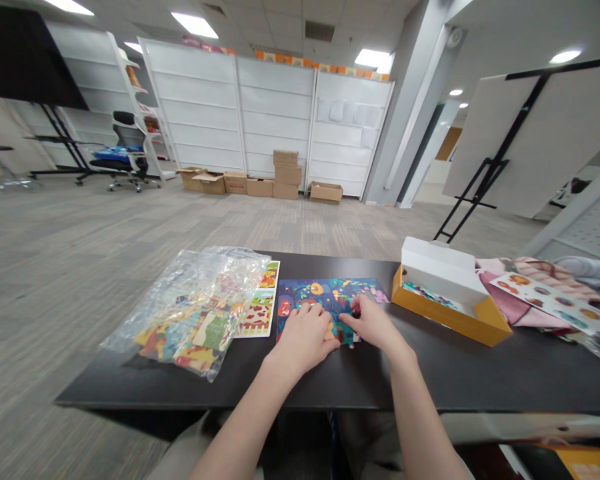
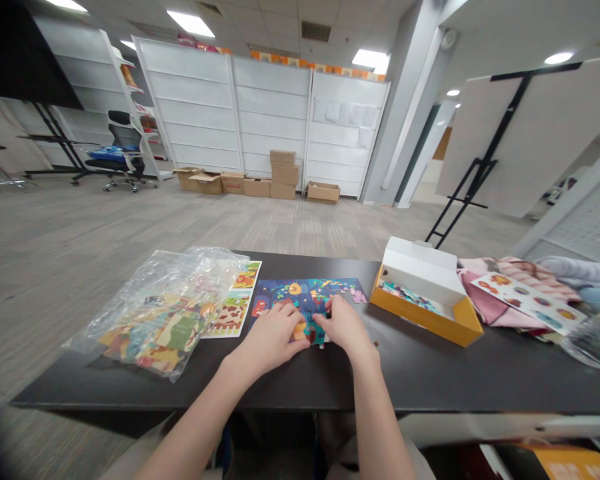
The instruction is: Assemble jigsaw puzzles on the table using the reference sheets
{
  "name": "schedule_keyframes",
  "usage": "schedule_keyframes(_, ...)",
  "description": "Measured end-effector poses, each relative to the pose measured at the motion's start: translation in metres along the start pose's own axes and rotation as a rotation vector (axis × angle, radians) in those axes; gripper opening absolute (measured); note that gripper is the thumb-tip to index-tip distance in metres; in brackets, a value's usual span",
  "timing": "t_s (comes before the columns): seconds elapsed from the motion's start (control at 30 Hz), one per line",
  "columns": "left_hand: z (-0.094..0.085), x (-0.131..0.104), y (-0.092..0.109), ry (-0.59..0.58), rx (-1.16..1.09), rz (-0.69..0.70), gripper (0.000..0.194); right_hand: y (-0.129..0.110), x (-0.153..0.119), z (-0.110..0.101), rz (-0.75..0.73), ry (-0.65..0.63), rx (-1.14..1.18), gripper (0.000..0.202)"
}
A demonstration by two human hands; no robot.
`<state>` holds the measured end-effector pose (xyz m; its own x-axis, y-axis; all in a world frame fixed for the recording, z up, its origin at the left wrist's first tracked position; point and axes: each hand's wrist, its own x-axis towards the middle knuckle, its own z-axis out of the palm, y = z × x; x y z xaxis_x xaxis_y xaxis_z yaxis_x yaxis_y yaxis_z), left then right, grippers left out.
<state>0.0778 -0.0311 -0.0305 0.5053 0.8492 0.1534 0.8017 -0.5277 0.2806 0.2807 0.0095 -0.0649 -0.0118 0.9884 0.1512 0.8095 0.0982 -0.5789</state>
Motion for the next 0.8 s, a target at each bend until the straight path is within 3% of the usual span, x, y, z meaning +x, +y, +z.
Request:
schedule_keyframes(0.17, -0.001, 0.000, 0.000, 0.002, -0.004, -0.004, 0.030, 0.001, 0.000, -0.005, 0.069, -0.185, 0.411, 0.036)
schedule_keyframes(0.27, 0.000, 0.000, 0.000, 0.010, -0.010, -0.006, 0.029, -0.001, -0.002, -0.006, 0.087, -0.255, 0.524, 0.042)
schedule_keyframes(0.5, 0.000, 0.000, -0.002, 0.028, -0.064, -0.010, 0.029, -0.015, -0.003, -0.017, 0.003, -0.207, 0.659, 0.047)
schedule_keyframes(0.6, 0.003, 0.006, -0.005, 0.096, -0.278, -0.095, 0.033, -0.022, -0.006, -0.025, -0.056, -0.177, 0.734, 0.049)
schedule_keyframes(0.7, 0.006, 0.017, -0.009, 0.212, -0.688, -0.201, 0.034, -0.026, -0.009, -0.031, -0.093, -0.201, 0.772, 0.047)
schedule_keyframes(0.8, 0.008, 0.027, -0.011, 0.300, -1.058, -0.193, 0.028, -0.031, -0.015, -0.034, -0.110, -0.252, 0.828, 0.046)
